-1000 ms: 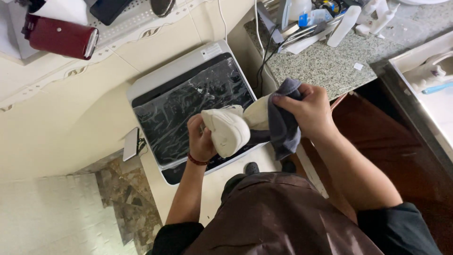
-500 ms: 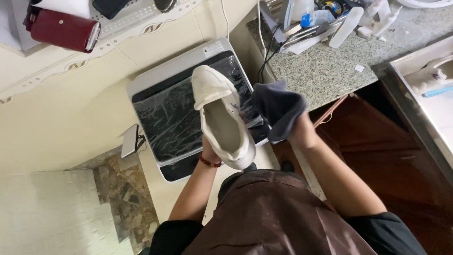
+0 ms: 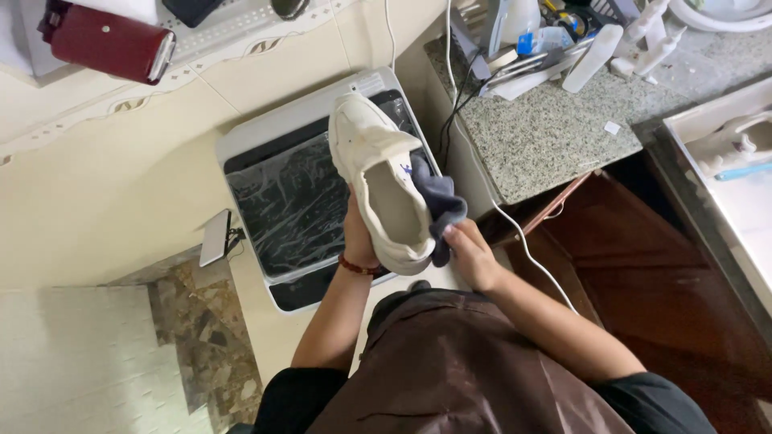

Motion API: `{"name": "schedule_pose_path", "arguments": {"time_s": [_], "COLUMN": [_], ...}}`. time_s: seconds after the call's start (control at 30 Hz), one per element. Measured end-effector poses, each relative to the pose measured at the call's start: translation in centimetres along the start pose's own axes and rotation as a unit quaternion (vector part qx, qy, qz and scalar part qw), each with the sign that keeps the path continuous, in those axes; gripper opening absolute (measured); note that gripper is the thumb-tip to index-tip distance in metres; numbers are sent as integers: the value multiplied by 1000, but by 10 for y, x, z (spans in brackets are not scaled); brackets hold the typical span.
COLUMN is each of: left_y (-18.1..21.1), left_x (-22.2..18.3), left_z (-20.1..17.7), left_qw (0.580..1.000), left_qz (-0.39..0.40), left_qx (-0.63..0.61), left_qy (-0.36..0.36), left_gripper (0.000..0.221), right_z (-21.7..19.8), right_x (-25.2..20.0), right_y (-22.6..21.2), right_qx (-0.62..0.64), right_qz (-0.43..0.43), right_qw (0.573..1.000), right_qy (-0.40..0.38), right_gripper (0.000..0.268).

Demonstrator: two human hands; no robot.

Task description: Rinse and wipe a pair of white sneakers in a sink and on a counter.

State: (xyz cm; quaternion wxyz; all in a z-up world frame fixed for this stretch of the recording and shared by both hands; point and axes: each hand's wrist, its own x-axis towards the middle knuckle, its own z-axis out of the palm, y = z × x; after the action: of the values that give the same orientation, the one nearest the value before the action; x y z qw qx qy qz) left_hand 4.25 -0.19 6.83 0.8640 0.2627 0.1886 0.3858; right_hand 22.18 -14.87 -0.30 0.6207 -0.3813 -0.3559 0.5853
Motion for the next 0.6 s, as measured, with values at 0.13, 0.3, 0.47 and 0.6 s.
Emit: {"name": "schedule_pose_path", "arguments": {"time_s": [0.13, 0.3, 0.47, 0.6], "left_y": [26, 14, 24, 44], "left_x": [3, -12, -19, -29], "left_z": [7, -9, -7, 27], "left_qw": [998, 982, 958, 970], "left_qz": [6, -81, -212, -181], "left_qx": [56, 139, 78, 42], "left_qy": [12, -104, -178, -158], "left_gripper": [65, 62, 61, 60], "right_z": [-3, -3, 56, 37], "right_x": [7, 69, 103, 128], "right_y": [6, -62, -186, -168], "right_qx": [11, -85, -453, -438], "right_qz": [-29, -102, -289, -158], "right_qw": [999, 991, 841, 871], "right_qy": [32, 25, -69, -157], "right_gripper": [41, 39, 20, 28]}}
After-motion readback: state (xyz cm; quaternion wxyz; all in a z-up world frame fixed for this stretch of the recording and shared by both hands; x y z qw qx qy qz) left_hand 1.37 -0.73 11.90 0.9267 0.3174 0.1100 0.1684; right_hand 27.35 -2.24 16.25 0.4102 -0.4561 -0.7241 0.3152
